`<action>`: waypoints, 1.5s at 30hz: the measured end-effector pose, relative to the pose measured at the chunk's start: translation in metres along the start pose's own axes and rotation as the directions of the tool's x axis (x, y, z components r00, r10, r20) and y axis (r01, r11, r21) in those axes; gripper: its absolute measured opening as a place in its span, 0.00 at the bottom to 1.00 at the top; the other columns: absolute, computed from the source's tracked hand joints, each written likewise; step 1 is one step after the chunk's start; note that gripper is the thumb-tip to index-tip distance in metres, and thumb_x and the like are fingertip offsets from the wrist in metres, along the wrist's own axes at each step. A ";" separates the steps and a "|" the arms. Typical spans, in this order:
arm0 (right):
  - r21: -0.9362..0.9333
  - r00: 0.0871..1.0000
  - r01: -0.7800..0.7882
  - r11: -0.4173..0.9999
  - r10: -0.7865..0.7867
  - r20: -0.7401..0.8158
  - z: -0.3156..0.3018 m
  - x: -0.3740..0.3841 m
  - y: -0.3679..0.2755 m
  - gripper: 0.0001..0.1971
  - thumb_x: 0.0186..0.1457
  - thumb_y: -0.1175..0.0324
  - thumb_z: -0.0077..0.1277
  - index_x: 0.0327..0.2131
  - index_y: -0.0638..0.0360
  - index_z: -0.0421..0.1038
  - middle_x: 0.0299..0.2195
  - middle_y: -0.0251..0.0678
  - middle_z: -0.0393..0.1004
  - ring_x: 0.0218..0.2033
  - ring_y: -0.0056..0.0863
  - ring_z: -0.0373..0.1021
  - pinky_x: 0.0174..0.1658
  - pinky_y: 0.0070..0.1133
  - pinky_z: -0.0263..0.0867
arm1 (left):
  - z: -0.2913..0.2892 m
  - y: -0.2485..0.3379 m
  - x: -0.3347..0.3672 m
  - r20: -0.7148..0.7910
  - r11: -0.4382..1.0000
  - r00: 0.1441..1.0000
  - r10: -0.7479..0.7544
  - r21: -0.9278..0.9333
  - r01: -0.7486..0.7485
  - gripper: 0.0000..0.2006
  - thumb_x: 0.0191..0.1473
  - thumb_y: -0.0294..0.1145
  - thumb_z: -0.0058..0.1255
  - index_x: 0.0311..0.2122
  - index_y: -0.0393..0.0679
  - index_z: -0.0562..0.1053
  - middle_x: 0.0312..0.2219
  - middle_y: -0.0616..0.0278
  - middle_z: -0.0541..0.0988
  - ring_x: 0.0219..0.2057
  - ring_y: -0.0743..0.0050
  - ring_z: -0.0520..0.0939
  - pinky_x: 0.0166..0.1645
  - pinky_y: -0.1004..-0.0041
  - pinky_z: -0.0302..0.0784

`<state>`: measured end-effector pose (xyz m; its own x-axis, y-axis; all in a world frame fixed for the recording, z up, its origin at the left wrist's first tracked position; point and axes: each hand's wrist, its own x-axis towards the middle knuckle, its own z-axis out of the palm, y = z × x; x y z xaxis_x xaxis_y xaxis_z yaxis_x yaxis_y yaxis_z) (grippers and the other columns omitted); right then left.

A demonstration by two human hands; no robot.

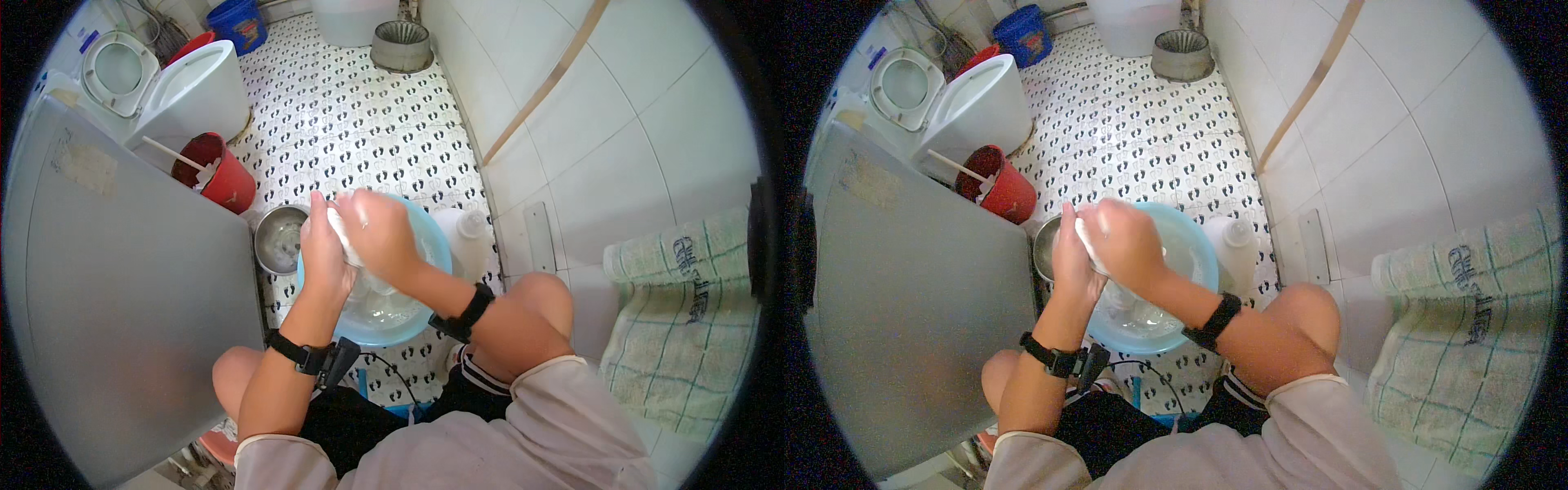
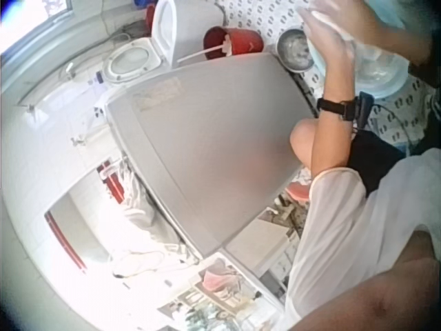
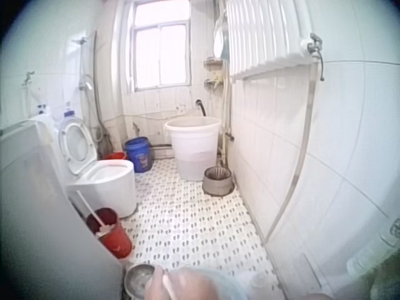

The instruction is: The person is washing a white cloth in a blue basin, scrubbing the fabric with soapy water by hand and wringing it out.

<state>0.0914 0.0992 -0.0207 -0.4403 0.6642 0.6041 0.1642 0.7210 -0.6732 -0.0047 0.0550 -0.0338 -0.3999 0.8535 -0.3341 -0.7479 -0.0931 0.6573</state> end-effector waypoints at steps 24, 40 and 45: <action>0.141 0.926 -0.377 0.915 0.373 0.052 -0.009 0.010 -0.001 0.14 0.55 0.65 0.48 0.21 0.65 0.66 0.17 0.49 0.66 0.19 0.48 0.65 0.24 0.34 0.61 | 0.029 -0.002 -0.025 -0.056 0.953 0.996 0.074 0.297 -0.055 0.17 0.63 0.47 0.36 0.33 0.44 0.69 0.30 0.65 0.74 0.32 0.79 0.76 0.36 0.75 0.73; 0.163 0.987 -0.162 0.973 0.158 0.033 -0.008 0.005 -0.004 0.15 0.55 0.65 0.47 0.20 0.65 0.65 0.18 0.52 0.66 0.20 0.50 0.65 0.23 0.36 0.59 | 0.019 -0.006 -0.018 -0.087 0.881 0.973 0.213 0.449 -0.153 0.19 0.63 0.44 0.37 0.25 0.43 0.67 0.20 0.70 0.68 0.23 0.83 0.68 0.27 0.76 0.65; 0.119 0.984 -0.176 0.977 0.176 0.017 -0.007 0.002 -0.005 0.14 0.56 0.65 0.46 0.21 0.64 0.66 0.18 0.50 0.66 0.20 0.50 0.64 0.23 0.37 0.59 | 0.021 -0.006 -0.014 -0.100 0.900 0.964 0.245 0.393 -0.188 0.18 0.62 0.45 0.38 0.26 0.44 0.68 0.22 0.70 0.69 0.23 0.81 0.70 0.29 0.75 0.68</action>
<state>0.0957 0.0983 -0.0134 -0.4194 0.7771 0.4692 0.1327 0.5638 -0.8152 0.0167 0.0543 -0.0192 -0.6218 0.7489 -0.2292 -0.3903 -0.0426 0.9197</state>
